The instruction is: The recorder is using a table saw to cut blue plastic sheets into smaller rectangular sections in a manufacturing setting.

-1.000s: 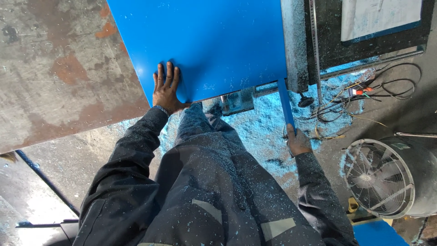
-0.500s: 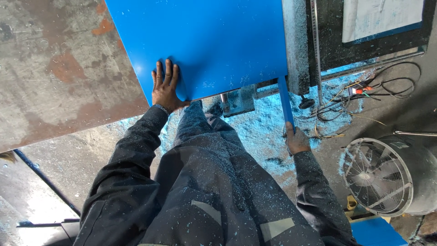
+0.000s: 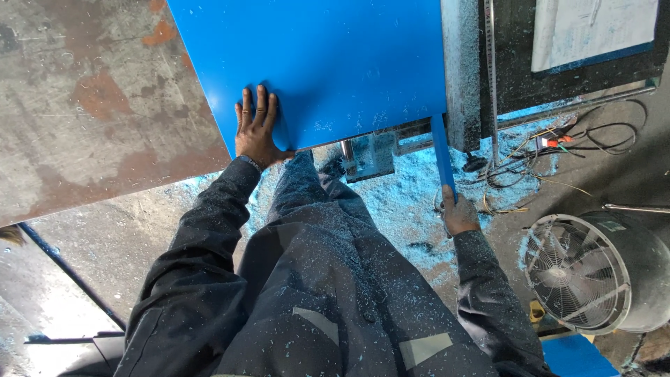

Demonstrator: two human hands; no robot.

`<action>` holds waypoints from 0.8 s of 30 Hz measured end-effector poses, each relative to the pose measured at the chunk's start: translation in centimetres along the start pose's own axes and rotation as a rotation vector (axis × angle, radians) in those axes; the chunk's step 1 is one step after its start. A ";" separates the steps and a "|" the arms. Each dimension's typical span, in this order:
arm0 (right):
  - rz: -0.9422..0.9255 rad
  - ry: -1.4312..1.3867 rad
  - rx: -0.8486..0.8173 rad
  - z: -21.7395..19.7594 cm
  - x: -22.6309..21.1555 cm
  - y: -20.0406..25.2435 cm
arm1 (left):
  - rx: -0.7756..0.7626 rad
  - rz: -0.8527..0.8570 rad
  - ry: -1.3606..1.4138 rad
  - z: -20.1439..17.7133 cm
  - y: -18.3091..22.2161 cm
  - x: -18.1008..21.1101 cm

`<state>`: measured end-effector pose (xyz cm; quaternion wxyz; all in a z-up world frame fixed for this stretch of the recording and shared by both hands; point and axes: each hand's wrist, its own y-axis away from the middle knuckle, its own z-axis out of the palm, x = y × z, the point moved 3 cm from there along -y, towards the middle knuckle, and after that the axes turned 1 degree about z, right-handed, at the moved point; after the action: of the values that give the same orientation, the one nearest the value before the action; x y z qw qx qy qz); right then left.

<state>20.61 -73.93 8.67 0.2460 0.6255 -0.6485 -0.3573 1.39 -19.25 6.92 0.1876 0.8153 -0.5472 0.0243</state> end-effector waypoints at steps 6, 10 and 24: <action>0.002 0.003 -0.017 -0.2 -0.4 -0.4 | 0.011 0.008 -0.012 -0.1 -0.3 0.0; -0.037 0.006 0.023 -0.4 -0.6 -0.8 | -0.004 -0.004 -0.038 -0.2 -0.6 0.1; -0.018 0.076 -0.001 -1.9 -2.7 -1.0 | -0.003 -0.008 0.008 -1.2 -1.3 0.1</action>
<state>22.90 -71.51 9.43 0.2678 0.6442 -0.6329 -0.3357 2.83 -18.55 7.68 0.1909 0.8172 -0.5432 0.0260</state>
